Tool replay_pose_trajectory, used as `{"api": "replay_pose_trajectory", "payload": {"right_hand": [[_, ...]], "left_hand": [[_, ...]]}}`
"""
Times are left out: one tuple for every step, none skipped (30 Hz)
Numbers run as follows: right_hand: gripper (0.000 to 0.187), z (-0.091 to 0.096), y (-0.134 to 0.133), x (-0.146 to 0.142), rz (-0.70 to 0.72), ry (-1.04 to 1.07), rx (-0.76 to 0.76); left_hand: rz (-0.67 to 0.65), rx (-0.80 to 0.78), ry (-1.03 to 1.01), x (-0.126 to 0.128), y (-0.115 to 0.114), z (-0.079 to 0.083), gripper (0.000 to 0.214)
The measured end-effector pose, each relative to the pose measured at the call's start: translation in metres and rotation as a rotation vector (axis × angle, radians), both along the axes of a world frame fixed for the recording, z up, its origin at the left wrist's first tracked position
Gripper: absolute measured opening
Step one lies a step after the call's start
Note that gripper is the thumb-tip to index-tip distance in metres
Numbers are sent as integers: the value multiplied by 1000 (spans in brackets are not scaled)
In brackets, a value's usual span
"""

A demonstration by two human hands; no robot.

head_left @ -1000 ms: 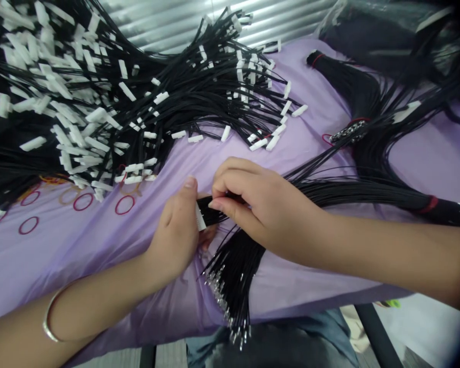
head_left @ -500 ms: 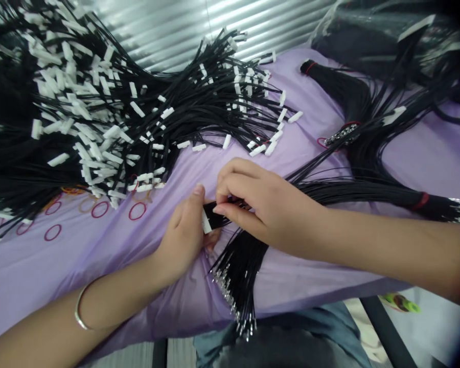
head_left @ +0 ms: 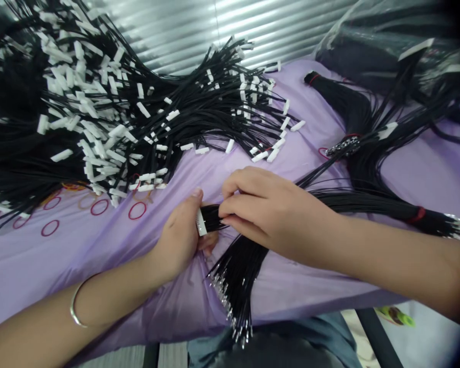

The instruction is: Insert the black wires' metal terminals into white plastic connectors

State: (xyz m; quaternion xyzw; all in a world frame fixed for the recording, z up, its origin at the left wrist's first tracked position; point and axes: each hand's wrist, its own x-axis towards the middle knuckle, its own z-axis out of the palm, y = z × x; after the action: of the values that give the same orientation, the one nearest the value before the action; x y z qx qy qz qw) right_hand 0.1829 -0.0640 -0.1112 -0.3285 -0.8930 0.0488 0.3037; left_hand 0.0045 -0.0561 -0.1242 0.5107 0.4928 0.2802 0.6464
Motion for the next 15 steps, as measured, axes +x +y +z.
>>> {"api": "replay_pose_trajectory", "payload": {"right_hand": [[21, 0, -1, 0, -6, -9, -22], [21, 0, -2, -1, -12, -5, -53], [20, -1, -3, -1, -22, 9, -89], [19, -2, -3, -2, -32, 27, -119], [20, -2, -4, -3, -47, 39, -135], [21, -3, -4, -4, -65, 43, -135], [22, -4, -4, -5, -80, 36, -116], [23, -5, -4, -6, -90, 22, -83], [24, -6, -4, -6, -97, 3, -47], [24, -6, -4, -7, -101, -18, -16], [23, -7, -5, -7, -107, -45, 0], [21, -7, -5, -8, -114, -75, 6], [20, -7, -5, -8, -126, -107, 2], [19, -7, -6, -7, -137, -132, -7], [19, -7, -6, -7, -141, -146, -14]], "left_hand": [[-9, 15, 8, -1, 0, -1, 59], [-22, 36, 16, -1, 0, -1, 61], [-38, 58, 25, -2, 0, -2, 62], [-51, 77, 33, -3, 0, -2, 64], [-56, 91, 41, -4, -1, -2, 65], [-58, 98, 51, -4, -1, -3, 66], [-59, 100, 64, -5, -1, -3, 67], [-63, 101, 73, -5, -1, -3, 67], [-70, 100, 68, -5, -2, -4, 68], [-84, 100, 44, -6, -2, -5, 68], [-99, 104, 4, -6, -2, -7, 69], [-113, 113, -45, -7, -2, -8, 69], [-125, 127, -91, -7, -2, -9, 70], [-133, 140, -117, -8, -2, -10, 70], [-139, 148, -119, -8, -2, -10, 70]]}}
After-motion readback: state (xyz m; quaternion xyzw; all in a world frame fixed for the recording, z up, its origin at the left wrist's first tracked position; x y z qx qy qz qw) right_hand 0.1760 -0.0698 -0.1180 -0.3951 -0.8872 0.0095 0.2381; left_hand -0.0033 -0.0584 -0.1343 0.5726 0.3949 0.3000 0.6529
